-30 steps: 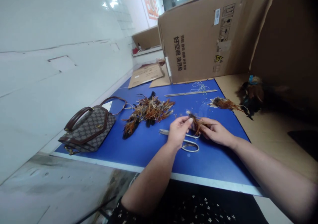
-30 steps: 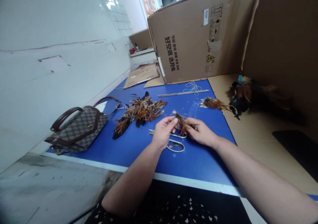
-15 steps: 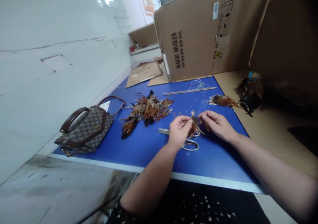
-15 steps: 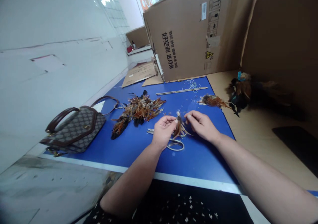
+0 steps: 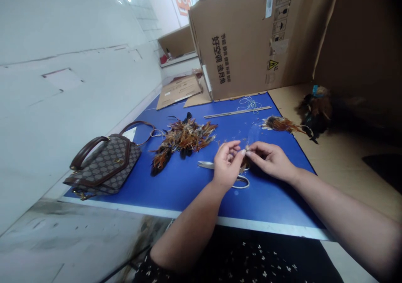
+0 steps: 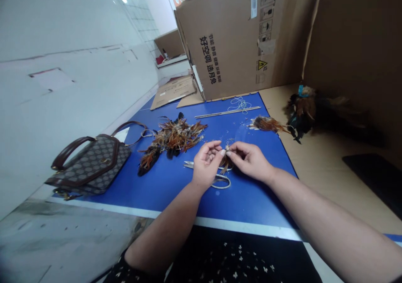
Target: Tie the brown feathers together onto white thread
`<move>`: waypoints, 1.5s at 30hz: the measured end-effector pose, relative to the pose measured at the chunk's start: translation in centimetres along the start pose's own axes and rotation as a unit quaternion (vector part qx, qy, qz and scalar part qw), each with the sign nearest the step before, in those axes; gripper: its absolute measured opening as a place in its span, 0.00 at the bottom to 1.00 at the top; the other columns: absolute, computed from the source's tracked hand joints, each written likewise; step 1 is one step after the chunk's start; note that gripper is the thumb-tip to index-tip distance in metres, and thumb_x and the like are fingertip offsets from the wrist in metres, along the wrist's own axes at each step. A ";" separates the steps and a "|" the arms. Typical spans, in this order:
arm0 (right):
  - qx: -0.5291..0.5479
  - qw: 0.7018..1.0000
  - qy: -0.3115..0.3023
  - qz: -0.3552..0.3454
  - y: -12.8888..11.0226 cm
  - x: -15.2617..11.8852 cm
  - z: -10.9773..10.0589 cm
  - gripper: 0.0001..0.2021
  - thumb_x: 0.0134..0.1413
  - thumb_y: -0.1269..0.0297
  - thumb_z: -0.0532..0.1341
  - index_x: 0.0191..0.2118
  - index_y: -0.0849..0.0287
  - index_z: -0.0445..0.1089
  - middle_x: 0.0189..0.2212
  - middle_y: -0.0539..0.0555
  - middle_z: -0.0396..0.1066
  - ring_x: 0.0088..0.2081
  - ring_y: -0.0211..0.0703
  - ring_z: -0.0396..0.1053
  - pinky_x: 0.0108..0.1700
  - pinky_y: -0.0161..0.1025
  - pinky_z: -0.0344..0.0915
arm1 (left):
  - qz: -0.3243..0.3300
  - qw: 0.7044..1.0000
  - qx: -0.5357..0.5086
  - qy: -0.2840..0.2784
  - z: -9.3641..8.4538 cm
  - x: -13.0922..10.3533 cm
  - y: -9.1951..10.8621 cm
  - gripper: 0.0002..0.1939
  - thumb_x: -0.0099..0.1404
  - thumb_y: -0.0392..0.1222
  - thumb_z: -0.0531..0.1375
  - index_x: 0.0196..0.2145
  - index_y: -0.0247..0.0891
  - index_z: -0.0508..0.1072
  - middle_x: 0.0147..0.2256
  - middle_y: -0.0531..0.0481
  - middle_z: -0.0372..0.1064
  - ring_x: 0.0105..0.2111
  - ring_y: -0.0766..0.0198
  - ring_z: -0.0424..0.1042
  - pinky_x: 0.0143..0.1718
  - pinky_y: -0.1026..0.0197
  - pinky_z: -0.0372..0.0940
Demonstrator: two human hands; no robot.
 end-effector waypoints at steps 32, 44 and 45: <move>-0.039 0.998 -0.042 -0.031 -1.2 -0.2 0.3 0.14 0.66 0.54 0.61 0.38 0.59 0.74 0.28 0.53 0.74 0.30 0.41 0.67 0.35 0.38 0.67 | 0.041 0.998 0.004 -0.050 0.3 0.4 0.7 0.10 0.65 0.47 0.68 0.37 0.37 0.80 0.40 0.45 0.73 0.41 0.63 0.73 0.43 0.61 0.70; -0.036 0.998 -0.050 -0.020 -1.0 -0.3 0.6 0.16 0.67 0.53 0.60 0.31 0.59 0.70 0.24 0.49 0.67 0.27 0.38 0.61 0.31 0.35 0.62 | 0.089 0.993 0.053 -0.049 0.7 0.3 1.4 0.08 0.68 0.45 0.66 0.40 0.38 0.82 0.38 0.45 0.75 0.40 0.63 0.74 0.44 0.59 0.70; -0.031 0.998 -0.049 -0.019 -1.0 -0.3 0.6 0.15 0.67 0.53 0.60 0.33 0.59 0.71 0.25 0.50 0.68 0.27 0.38 0.62 0.32 0.35 0.63 | 0.077 0.995 0.045 -0.046 0.7 0.3 1.1 0.10 0.68 0.45 0.66 0.43 0.38 0.82 0.39 0.45 0.75 0.40 0.64 0.74 0.43 0.61 0.70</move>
Point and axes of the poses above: each hand's wrist, its own x-axis towards the middle knuckle, its own z-axis out of the palm, y = z × x, the point moved 6 cm from there along x, towards the middle knuckle
